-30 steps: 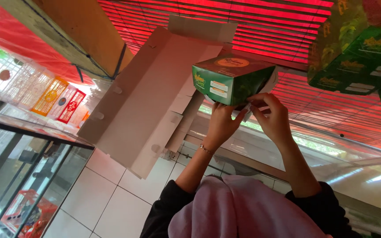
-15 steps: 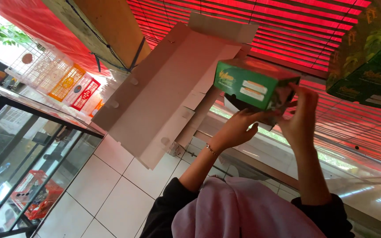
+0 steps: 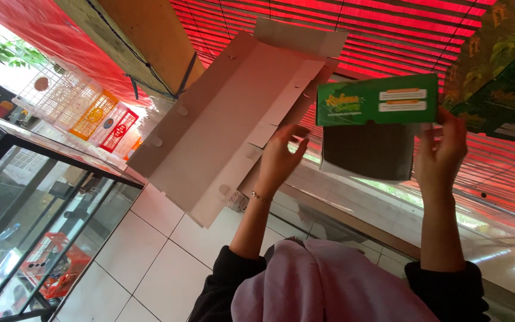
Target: Assembling flat cardboard cake boxes and stacking the finished boxes on a shelf.
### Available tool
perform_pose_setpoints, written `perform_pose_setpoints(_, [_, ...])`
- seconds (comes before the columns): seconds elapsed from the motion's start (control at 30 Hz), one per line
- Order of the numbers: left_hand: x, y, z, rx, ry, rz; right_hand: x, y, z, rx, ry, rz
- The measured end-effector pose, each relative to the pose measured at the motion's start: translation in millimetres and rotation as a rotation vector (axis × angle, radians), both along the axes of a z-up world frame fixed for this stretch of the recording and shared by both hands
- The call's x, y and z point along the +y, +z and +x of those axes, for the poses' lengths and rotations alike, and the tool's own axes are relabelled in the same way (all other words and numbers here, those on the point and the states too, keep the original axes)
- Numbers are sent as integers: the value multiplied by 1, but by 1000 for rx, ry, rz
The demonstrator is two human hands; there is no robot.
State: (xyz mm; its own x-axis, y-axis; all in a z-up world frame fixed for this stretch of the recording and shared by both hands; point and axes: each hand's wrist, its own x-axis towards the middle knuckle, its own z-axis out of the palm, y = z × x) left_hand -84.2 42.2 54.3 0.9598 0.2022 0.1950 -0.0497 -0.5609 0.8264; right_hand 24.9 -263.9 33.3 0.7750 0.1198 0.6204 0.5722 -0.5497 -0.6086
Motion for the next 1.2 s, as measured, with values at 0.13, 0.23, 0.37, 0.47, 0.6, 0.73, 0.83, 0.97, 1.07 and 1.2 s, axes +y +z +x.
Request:
perform_pose_setpoints(0.13, [4, -1, -2, -160, 111, 79, -15, -25, 9, 104, 107, 284])
perform_pose_setpoints(0.23, [2, -17, 1, -194, 3, 92, -12, -15, 1, 184, 126, 368])
perform_pose_setpoints(0.37, [-11, -31, 5, -274, -205, -176, -13, -11, -2, 193, 100, 291])
perform_pose_setpoints(0.47, [-6, -51, 15, -317, -113, -109, -13, 3, -8, 182, 62, 156])
perform_pose_setpoints(0.6, [-4, -34, 12, -135, -52, -167, -12, 13, -10, 145, 34, -112])
perform_pose_setpoints(0.73, [-7, -32, 14, -178, -42, -154, -21, -19, 6, 116, 87, -309])
perform_pose_setpoints(0.83, [-8, -33, 15, -226, -43, -116, -29, -43, 16, 264, 118, -227])
perform_pose_setpoints(0.97, [-8, -41, 19, -205, -4, -53, -33, -37, 16, 604, 28, -273])
perform_pose_setpoints(1.07, [-7, -52, 25, -281, -36, -42, -45, -46, 22, 677, 3, -325])
perform_pose_setpoints(1.2, [-13, -40, 20, -198, -9, -48, -37, -20, 9, 542, 130, -184])
